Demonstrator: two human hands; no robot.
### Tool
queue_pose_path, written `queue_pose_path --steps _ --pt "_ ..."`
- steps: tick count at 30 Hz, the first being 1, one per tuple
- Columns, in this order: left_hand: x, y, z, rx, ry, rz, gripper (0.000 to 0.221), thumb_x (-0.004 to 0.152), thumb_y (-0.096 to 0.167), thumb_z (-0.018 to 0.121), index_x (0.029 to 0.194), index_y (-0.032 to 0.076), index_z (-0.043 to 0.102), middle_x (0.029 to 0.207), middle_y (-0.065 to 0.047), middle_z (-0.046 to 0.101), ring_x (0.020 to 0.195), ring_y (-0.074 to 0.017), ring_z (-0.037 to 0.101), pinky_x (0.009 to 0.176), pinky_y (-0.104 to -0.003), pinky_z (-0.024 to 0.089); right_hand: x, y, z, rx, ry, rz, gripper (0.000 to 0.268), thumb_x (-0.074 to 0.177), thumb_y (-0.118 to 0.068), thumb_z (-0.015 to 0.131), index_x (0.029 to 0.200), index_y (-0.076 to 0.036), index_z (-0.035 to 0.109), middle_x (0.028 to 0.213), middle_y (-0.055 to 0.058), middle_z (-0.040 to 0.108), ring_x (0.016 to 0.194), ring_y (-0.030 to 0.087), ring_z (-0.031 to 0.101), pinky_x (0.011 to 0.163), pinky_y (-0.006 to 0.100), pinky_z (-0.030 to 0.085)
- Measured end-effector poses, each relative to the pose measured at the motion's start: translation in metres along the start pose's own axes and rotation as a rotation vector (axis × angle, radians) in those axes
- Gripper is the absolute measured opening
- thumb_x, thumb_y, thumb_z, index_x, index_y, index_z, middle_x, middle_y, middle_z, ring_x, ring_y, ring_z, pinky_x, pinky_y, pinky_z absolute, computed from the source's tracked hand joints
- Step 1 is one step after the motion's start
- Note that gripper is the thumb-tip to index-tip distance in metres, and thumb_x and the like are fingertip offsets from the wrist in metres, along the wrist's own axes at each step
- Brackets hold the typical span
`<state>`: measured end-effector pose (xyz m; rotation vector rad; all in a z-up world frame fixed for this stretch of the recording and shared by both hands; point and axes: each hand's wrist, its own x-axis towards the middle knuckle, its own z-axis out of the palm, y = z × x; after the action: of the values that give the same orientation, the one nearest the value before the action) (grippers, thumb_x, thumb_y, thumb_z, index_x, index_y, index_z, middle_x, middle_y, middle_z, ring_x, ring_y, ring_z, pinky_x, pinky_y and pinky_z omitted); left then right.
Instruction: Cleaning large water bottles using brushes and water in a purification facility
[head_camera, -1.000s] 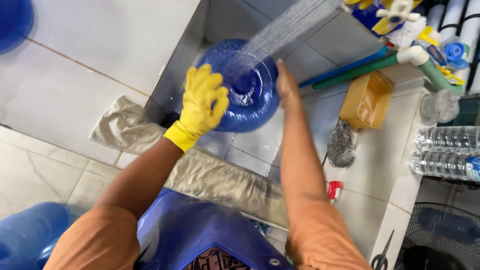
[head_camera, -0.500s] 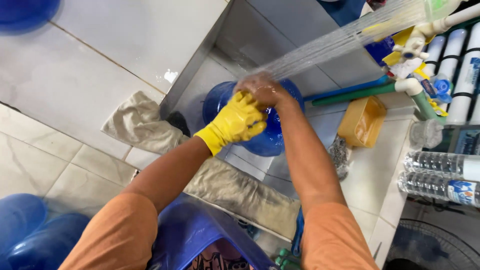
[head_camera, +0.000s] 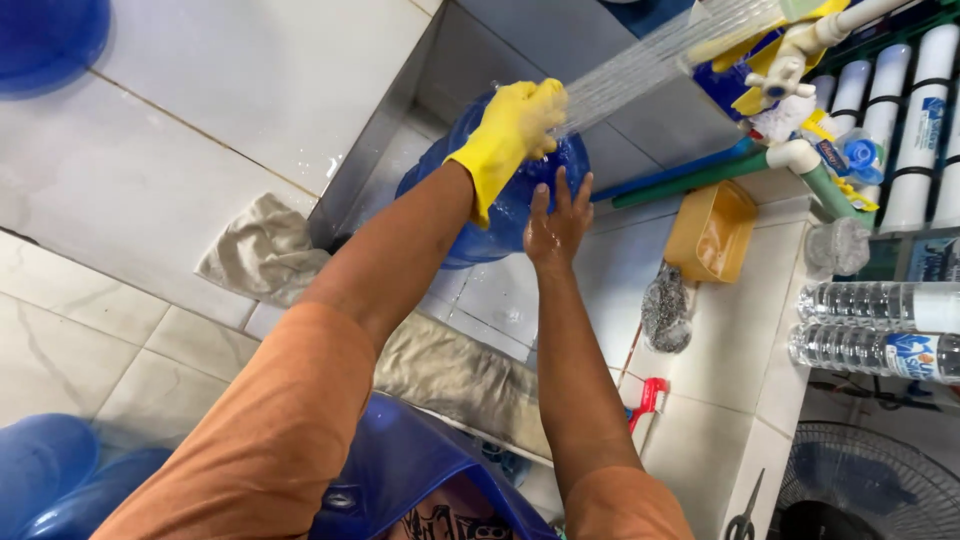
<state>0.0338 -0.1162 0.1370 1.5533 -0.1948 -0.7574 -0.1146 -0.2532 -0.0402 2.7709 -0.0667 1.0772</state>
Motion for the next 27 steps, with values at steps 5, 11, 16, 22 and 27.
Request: queue_pose_path --steps 5,11,16,22,27 --pt "-0.013 -0.018 -0.019 0.175 -0.089 0.41 0.028 0.084 0.04 0.07 0.081 0.012 0.073 0.078 0.004 0.066 0.073 -0.0118 0.058 0.071 -0.036 0.051 0.034 -0.014 -0.022 0.393 -0.432 0.744 0.063 0.104 -0.058 0.032 0.155 -0.025 0.048 0.17 0.016 0.017 0.156 0.039 0.02 0.127 0.056 0.009" --pt "-0.015 -0.073 -0.052 0.952 -0.006 1.077 0.015 0.096 0.018 0.061 0.104 0.011 0.071 0.108 -0.012 0.064 0.103 -0.0366 0.053 0.098 -0.051 0.04 0.061 -0.011 0.028 0.346 -0.19 0.804 0.047 0.101 -0.033 0.045 0.138 -0.016 0.068 0.16 0.019 0.04 0.15 0.036 0.034 0.126 0.054 0.012" --pt "0.052 -0.101 -0.088 1.002 0.289 1.082 0.021 0.104 0.024 0.056 0.101 0.006 0.066 0.105 -0.016 0.064 0.106 -0.0461 0.054 0.093 -0.057 0.034 0.079 -0.053 0.027 0.301 -0.118 0.384 0.036 0.109 -0.028 0.045 0.136 -0.01 0.06 0.152 0.016 0.047 0.147 0.044 0.031 0.127 0.061 0.02" --pt "0.055 -0.094 -0.091 0.882 0.407 0.97 0.017 0.098 0.022 0.059 0.087 0.011 0.065 0.09 -0.007 0.065 0.086 -0.036 0.056 0.076 -0.047 0.043 0.113 -0.116 0.029 0.849 0.009 0.997 0.064 0.104 -0.039 0.032 0.156 -0.004 0.024 0.146 0.022 0.049 0.115 0.028 0.054 0.094 0.037 0.045" --pt "0.056 -0.088 -0.088 0.847 0.443 0.935 0.013 0.095 0.019 0.059 0.083 0.015 0.055 0.083 -0.005 0.058 0.079 -0.0342 0.051 0.075 -0.046 0.041 0.096 -0.167 0.046 1.158 -0.4 1.229 0.09 0.097 -0.063 0.007 0.133 -0.004 0.064 0.137 0.019 0.069 0.133 0.039 0.062 0.119 0.043 0.041"
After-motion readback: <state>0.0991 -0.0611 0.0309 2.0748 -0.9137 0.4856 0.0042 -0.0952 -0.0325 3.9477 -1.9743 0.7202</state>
